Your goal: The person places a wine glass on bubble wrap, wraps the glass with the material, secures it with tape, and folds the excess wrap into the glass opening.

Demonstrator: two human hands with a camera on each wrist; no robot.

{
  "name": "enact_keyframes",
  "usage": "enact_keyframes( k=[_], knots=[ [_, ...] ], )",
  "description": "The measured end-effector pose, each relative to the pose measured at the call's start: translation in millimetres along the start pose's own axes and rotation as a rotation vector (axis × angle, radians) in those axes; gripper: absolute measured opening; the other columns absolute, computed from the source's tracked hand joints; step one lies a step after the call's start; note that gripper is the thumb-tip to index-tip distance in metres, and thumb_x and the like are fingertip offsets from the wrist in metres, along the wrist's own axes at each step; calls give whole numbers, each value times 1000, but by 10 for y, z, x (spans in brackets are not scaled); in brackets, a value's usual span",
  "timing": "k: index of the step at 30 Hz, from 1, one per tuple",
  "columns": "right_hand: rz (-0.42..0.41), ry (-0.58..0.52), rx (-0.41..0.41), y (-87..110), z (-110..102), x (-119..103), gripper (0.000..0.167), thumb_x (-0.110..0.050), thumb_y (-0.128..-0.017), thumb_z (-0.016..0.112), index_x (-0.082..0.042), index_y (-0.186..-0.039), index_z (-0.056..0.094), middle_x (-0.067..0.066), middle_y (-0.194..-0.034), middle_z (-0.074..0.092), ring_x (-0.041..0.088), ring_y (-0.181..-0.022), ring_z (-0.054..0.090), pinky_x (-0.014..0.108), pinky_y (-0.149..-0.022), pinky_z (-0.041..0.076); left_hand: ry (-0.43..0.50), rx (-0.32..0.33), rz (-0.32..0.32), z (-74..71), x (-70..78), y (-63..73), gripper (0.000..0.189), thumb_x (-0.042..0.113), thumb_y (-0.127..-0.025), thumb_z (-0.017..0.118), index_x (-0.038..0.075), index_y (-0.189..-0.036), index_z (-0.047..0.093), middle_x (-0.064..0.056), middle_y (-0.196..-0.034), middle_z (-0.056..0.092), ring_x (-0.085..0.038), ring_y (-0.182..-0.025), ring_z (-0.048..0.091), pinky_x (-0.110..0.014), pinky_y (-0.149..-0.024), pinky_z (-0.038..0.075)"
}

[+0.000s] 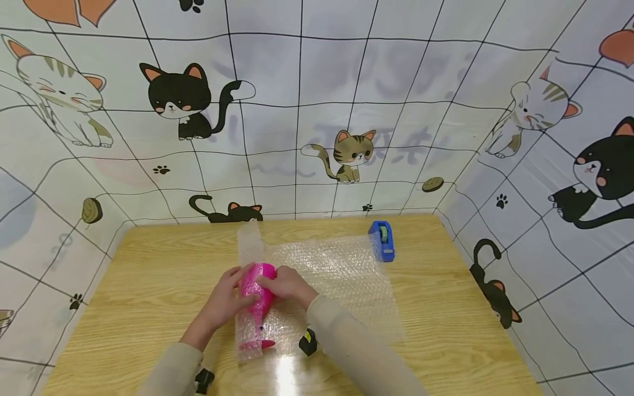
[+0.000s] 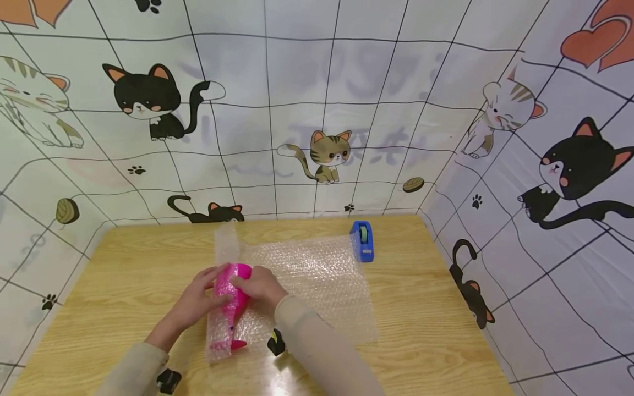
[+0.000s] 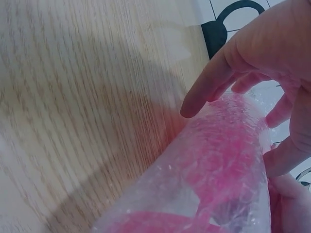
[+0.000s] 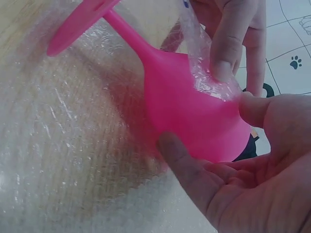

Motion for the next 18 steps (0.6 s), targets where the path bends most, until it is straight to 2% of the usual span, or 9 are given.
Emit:
enact_keyframes(
  k=[6,9,13,18],
  knots=[
    [47,-71,-30,-6,0,4,60,-60,-90,56,-1,-97,64,10,-86,65,26,-82,65,39,-77,54,-20,6,-15,17,15,-12,75,23,-86,75,22,-151,37,-26,-153,25,-50,-136,37,-62,-105,40],
    [57,-69,-6,-4,7,1,61,-61,-90,54,-1,-97,64,10,-85,64,26,-78,64,38,-73,54,-44,6,-8,30,16,-18,75,24,-85,75,23,-150,38,-26,-152,27,-50,-135,37,-63,-105,39],
    [63,-32,43,-8,24,11,56,-57,-91,55,-2,-93,63,7,-81,61,20,-70,59,29,-61,48,-50,1,-12,43,13,-30,74,26,-86,75,26,-150,38,-24,-152,25,-50,-135,38,-63,-104,40],
    [66,-43,51,-17,40,33,53,-55,-91,56,-3,-90,63,7,-78,61,21,-69,60,29,-61,50,-42,-7,-22,41,15,-32,74,27,-86,75,26,-150,38,-24,-153,23,-50,-133,40,-61,-103,43]
  ],
)
Point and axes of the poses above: each hand's wrist, its own y-axis away from the middle knuckle, its own z-axis out of the palm, x = y × z, the point moved 1 cm from there along -y, towards the middle knuckle
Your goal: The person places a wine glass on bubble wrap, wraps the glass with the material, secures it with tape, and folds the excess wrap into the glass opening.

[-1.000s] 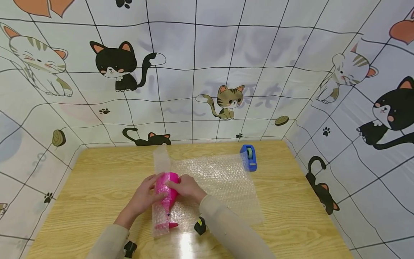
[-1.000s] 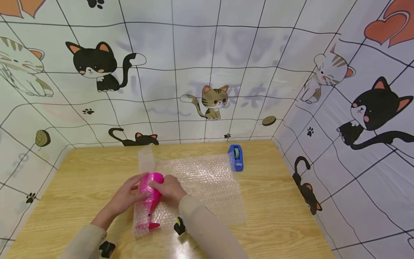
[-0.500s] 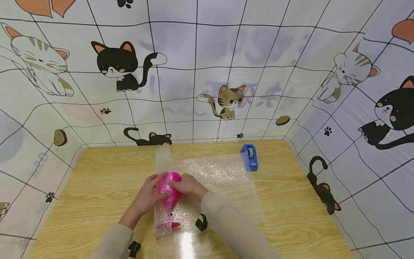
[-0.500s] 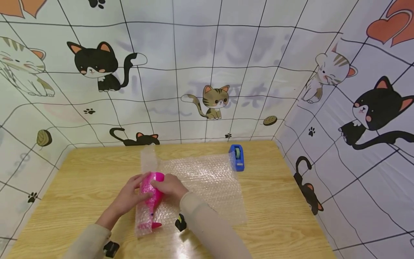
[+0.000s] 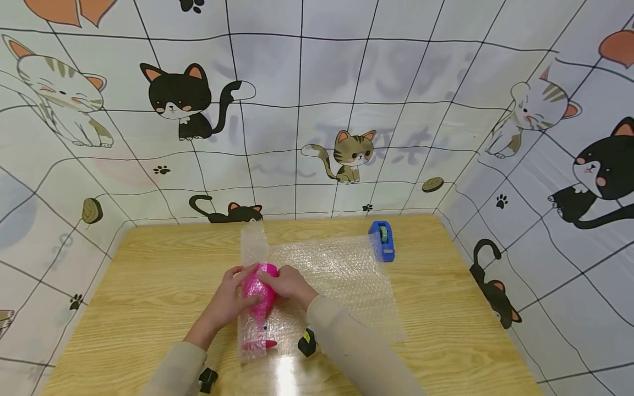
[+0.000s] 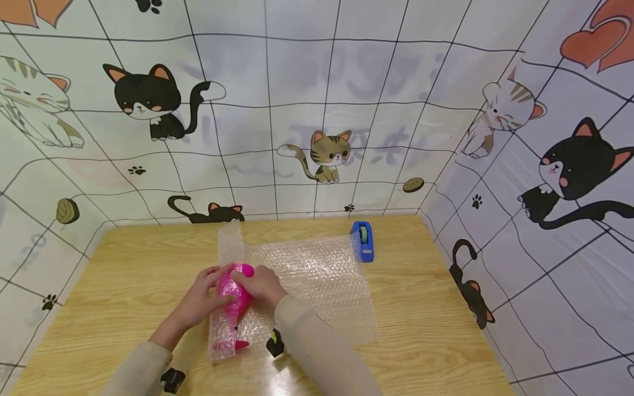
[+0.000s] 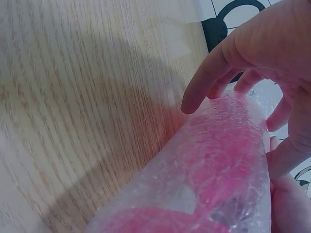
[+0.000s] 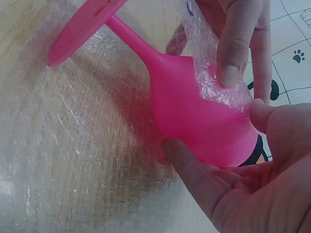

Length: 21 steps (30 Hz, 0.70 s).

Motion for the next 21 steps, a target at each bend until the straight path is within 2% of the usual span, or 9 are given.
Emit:
enact_keyframes(
  k=[14,21],
  knots=[
    [-22,15,14,8,-3,8,49,-52,-94,55,-5,-85,63,4,-73,57,14,-63,52,22,-54,43,-3,-31,32,-52,32,30,73,27,-87,73,22,-151,37,-27,-151,24,-51,-131,41,-60,-99,47],
    [-18,3,20,2,9,15,44,-49,-95,55,-6,-82,61,3,-71,55,13,-60,50,22,-52,41,-20,-9,63,-67,37,48,63,33,-95,62,19,-151,36,-30,-150,27,-52,-129,44,-61,-98,47]
  ],
)
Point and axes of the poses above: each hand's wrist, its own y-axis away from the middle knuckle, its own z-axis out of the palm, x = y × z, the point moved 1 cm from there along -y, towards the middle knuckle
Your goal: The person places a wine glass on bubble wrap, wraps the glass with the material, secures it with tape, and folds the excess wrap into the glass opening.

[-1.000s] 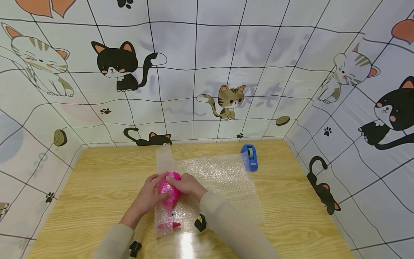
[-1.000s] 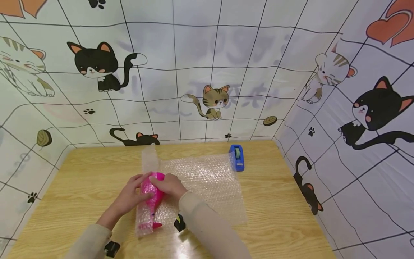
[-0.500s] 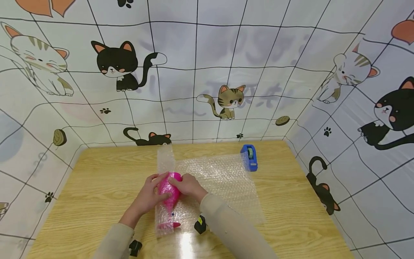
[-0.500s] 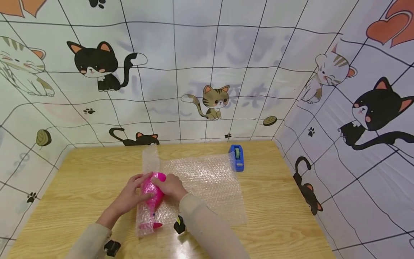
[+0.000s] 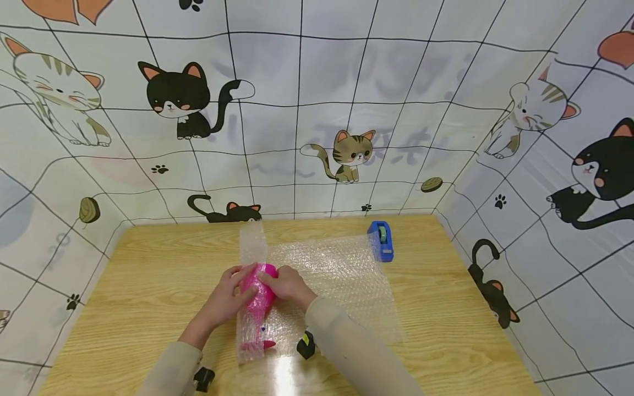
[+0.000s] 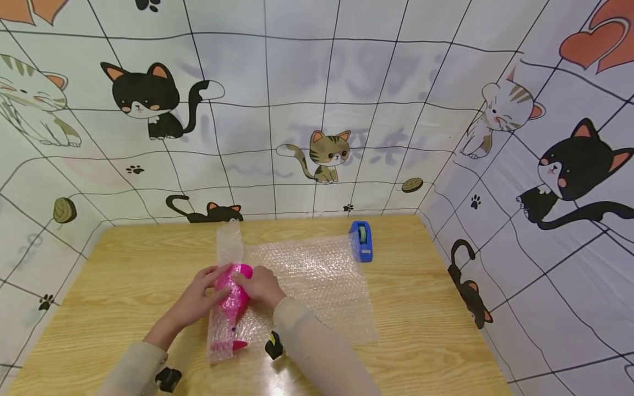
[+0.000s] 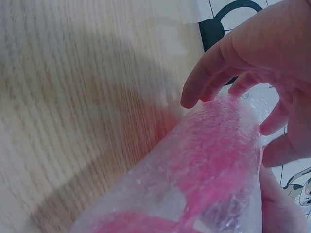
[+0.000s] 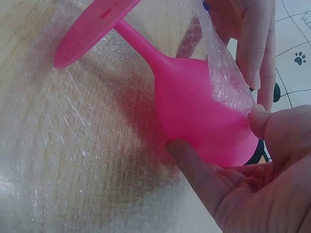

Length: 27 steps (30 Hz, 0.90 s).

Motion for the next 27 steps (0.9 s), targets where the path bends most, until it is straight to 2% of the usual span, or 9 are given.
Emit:
enact_keyframes(
  k=[6,9,12,18,23,27],
  knots=[
    [1,-24,-8,43,-14,-13,46,-47,-96,55,-2,-90,63,6,-73,57,15,-62,52,24,-55,44,76,33,-58,20,-15,-12,76,31,-95,63,16,-156,21,-26,-154,25,-49,-127,48,-52,-94,53],
    [10,-28,-12,46,-12,-9,47,-47,-96,55,-1,-94,64,6,-75,57,15,-63,53,24,-56,44,107,29,-106,22,-19,-13,77,35,-93,66,12,-153,23,-25,-154,28,-48,-129,46,-51,-92,54],
    [16,-37,-17,43,-11,-2,46,-47,-96,54,-2,-93,63,5,-74,56,15,-63,51,24,-56,43,120,25,-142,25,-26,-13,75,38,-92,66,9,-149,27,-24,-152,35,-47,-131,45,-50,-93,54],
    [6,-67,-39,21,12,47,45,-48,-97,52,-5,-87,62,5,-72,57,15,-62,53,23,-56,44,115,40,-166,28,-35,-11,73,38,-94,63,5,-149,28,-24,-152,36,-46,-132,45,-50,-96,52],
    [3,-100,-59,19,19,66,45,-47,-98,51,-6,-85,63,14,-78,67,23,-65,64,28,-60,52,106,48,-181,26,-35,-15,66,42,-96,58,11,-148,31,-27,-151,36,-49,-130,47,-53,-97,51],
    [18,-119,-72,18,34,78,44,-47,-99,51,-6,-85,62,13,-76,67,24,-64,66,33,-64,57,99,32,-216,34,-31,-25,64,47,-96,56,17,-147,30,-32,-147,39,-50,-131,45,-56,-99,48]
  ],
)
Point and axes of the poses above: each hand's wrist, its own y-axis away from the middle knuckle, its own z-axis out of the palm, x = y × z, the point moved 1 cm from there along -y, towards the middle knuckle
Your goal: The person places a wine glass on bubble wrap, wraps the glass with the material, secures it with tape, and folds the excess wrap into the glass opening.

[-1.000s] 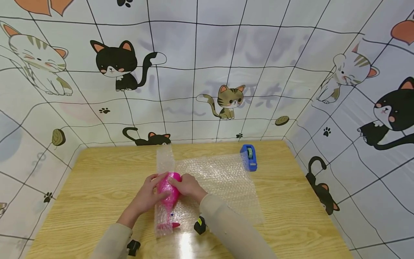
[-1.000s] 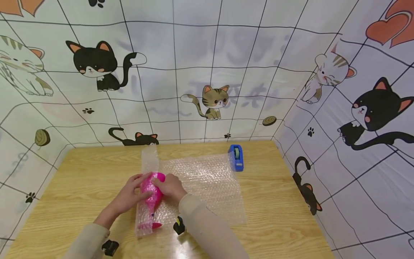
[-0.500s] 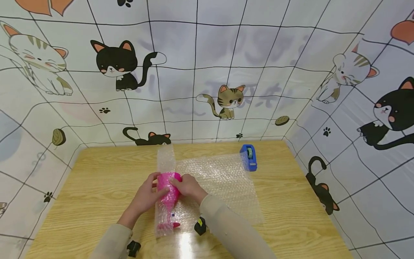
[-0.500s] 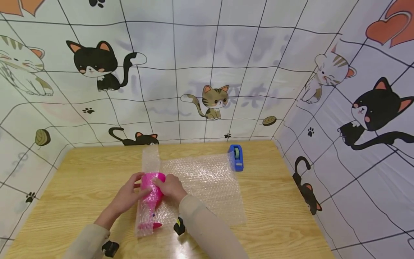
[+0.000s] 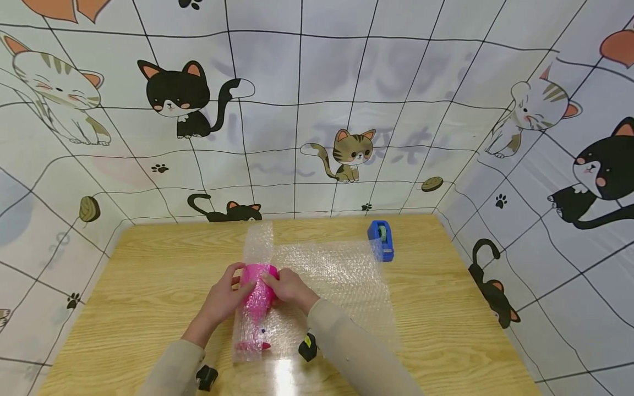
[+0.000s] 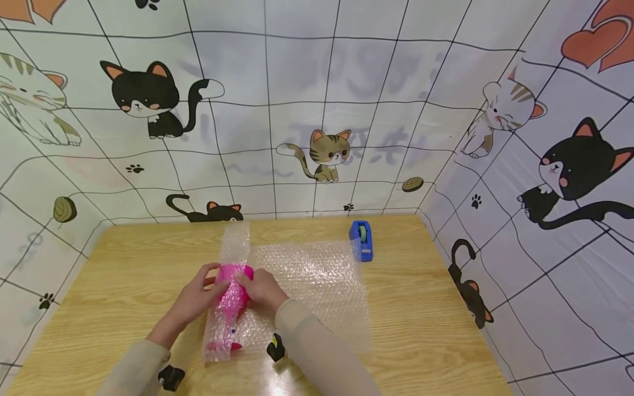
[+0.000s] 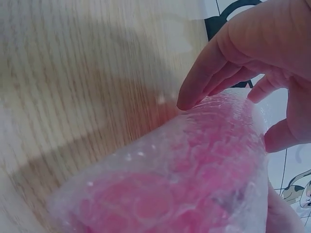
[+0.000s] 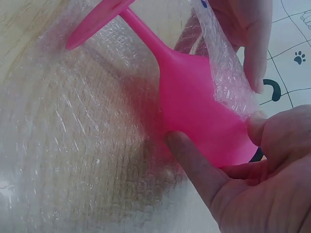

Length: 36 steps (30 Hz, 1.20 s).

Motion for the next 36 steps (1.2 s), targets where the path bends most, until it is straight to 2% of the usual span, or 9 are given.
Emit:
enact_keyframes(
  k=[3,10,16,22,26,30,36],
  knots=[
    [7,-4,-1,-2,8,7,43,-46,-99,50,-6,-86,62,11,-75,66,23,-63,66,33,-64,57,7,-6,-28,2,15,-7,68,49,-95,57,16,-147,29,-32,-146,42,-48,-132,45,-56,-99,48],
    [14,5,2,3,-5,22,43,-45,-99,50,-7,-85,61,14,-76,66,22,-62,63,31,-62,54,-20,24,-63,2,53,-14,77,47,-92,61,-6,-142,37,-29,-140,49,-45,-128,49,-52,-101,48],
    [3,58,2,26,-52,22,43,-46,-100,48,-8,-81,57,12,-73,61,17,-59,52,26,-55,44,15,1,-94,16,54,-19,81,51,-90,63,-5,-142,36,-31,-138,50,-44,-124,53,-51,-98,51],
    [9,49,-23,22,-66,41,42,-44,-101,47,-7,-84,59,18,-83,67,26,-68,62,35,-66,54,48,-23,-120,33,64,-15,84,53,-88,64,-3,-141,31,-33,-136,50,-43,-120,56,-51,-96,51],
    [4,55,-16,20,-74,60,42,-43,-101,47,-7,-83,59,18,-84,67,27,-71,63,38,-69,55,21,-26,-112,51,82,-22,87,54,-89,62,-7,-143,31,-33,-138,49,-46,-123,53,-53,-98,49],
    [8,59,-16,20,-90,71,43,-43,-101,47,-8,-81,60,18,-83,66,24,-69,60,36,-67,53,-18,-20,-99,72,103,-23,85,53,-91,59,-10,-143,34,-33,-140,46,-49,-126,49,-55,-100,48],
    [12,60,-4,25,-105,69,44,-42,-101,48,-6,-79,61,15,-78,63,18,-62,52,32,-61,48,-44,3,-100,91,124,-19,85,53,-91,60,-10,-143,35,-32,-140,48,-48,-125,50,-55,-98,49]
  ],
)
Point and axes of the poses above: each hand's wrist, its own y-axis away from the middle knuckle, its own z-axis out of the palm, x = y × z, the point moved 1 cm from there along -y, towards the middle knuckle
